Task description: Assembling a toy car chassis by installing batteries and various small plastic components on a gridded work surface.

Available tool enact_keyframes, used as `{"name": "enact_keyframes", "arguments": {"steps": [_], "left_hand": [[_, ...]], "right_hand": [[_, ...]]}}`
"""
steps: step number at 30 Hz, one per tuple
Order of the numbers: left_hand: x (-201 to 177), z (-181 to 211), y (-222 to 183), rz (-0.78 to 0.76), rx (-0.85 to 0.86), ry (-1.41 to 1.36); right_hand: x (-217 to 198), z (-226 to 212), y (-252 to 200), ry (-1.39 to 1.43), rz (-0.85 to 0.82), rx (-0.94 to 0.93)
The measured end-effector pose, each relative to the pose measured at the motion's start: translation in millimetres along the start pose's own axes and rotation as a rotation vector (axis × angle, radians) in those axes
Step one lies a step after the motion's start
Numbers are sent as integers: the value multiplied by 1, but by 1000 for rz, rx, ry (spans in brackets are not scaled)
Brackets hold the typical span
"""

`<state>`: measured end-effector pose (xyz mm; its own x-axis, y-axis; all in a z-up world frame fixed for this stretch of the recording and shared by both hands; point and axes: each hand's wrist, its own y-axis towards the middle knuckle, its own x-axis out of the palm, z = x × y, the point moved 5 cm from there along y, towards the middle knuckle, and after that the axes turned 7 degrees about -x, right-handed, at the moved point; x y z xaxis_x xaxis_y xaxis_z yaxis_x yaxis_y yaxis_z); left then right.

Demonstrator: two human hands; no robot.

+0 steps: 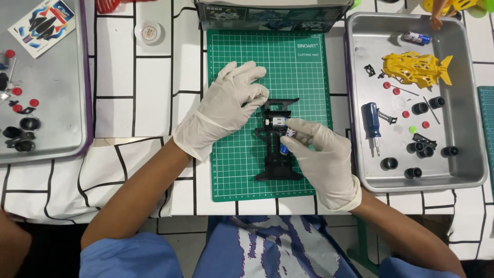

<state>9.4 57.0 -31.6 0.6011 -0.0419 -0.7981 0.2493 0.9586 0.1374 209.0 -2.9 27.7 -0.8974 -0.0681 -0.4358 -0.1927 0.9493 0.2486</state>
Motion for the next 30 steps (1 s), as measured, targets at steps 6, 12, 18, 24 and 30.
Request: {"name": "enact_keyframes", "arguments": {"steps": [6,12,18,24,30], "left_hand": [[0,3,-1,40,1,7],[5,-1,-2,73,18,53],[-2,5,-3,64,-36,-84],[7,-2,-2,128,49,80],[-2,9,-4,186,68,125]], "right_hand": [[2,9,3,92,-8,95],[7,8,6,104,-12,81],[9,10,7,131,0,90],[10,4,7,93,-31,39],[10,8,1,-41,-90,-152]]}}
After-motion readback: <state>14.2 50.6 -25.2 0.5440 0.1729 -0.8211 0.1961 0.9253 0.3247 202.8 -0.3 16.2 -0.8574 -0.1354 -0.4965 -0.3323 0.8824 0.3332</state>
